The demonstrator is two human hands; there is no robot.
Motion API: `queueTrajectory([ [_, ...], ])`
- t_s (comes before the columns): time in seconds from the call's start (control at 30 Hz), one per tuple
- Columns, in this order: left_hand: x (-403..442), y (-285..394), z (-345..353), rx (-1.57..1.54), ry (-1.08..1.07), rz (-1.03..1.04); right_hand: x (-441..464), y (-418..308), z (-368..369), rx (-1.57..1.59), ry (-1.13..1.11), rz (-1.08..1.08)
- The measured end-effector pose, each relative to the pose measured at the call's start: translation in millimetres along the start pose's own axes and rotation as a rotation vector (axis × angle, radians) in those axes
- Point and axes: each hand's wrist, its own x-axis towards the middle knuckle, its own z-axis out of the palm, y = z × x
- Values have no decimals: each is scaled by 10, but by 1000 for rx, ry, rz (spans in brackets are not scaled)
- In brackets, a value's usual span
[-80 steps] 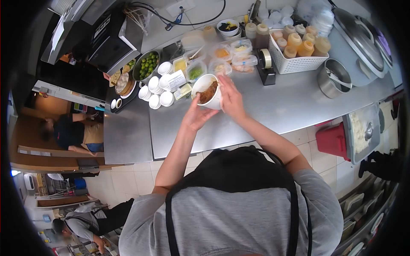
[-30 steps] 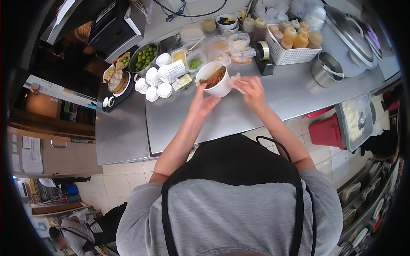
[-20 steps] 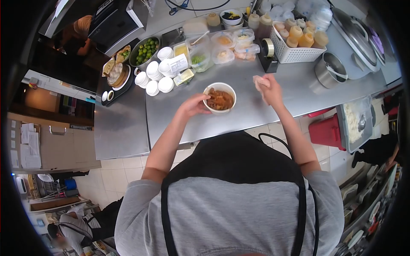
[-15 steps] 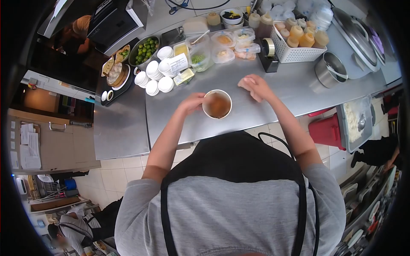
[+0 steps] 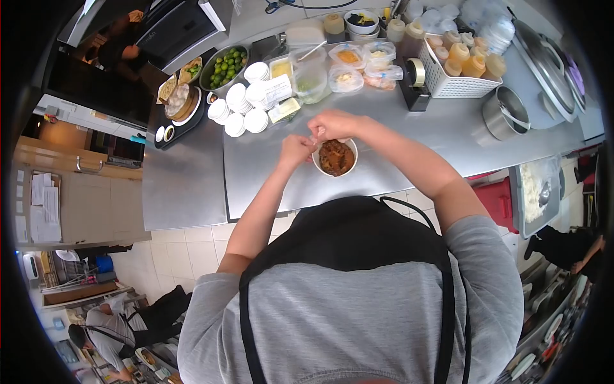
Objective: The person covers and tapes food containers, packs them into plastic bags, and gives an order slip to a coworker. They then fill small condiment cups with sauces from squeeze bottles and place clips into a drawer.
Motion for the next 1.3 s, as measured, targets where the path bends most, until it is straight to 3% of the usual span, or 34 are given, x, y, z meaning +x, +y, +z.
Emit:
queueTrajectory([
  [0.2, -59, 0, 55, 35, 68, 33, -320, -50, -323, -280, -28, 235],
  [0.3, -12, -91, 40, -14, 90, 52, -672, -1, -372, -274, -7, 364],
  [0.4, 77, -76, -95, 110, 8, 18, -1077, 355, -368, -22, 75, 356],
  [0.43, 115, -49, -121, 269, 50, 164, -1088, 421, -360, -25, 82, 361],
  [0.47, 121, -41, -114, 427, 87, 303, -1088, 417, -317, 115, 244, 340],
  [0.5, 147, 51, -81, 430, 77, 303, -1075, 406, -260, 256, 407, 318],
  [0.53, 221, 181, -29, 501, 26, 363, -1010, 388, -186, 260, 413, 324],
  [0.6, 315, 401, 104, 576, -28, 435, -821, 319, -90, 269, 462, 108],
  [0.67, 357, 529, 217, 867, -166, 343, -781, 230, -23, 212, 427, 138],
  [0.77, 343, 549, 224, 909, -126, 432, -917, 159, 49, 180, 337, 251],
  [0.9, 385, 390, 186, 931, -101, 553, -1267, 58, 208, 400, 196, 320],
  [1.03, 230, 227, 62, 750, -13, 578, -1686, 123, 198, 472, 254, 313],
  [1.1, 135, 43, -107, 662, 63, 502, -1847, 182, 161, 304, 729, 330],
  [1.13, 43, -73, -209, 620, 126, 468, -1912, 330, 190, 303, 736, 326],
  [1.2, -162, -298, -452, 527, 211, 440, -1907, 718, 420, -413, 664, 289],
  [1.23, -286, -350, -581, 545, 239, 392, -1822, 805, 468, -415, 674, 287],
  [1.3, -542, -427, -804, 580, 311, 326, -1604, 928, 518, -738, 640, 420],
])
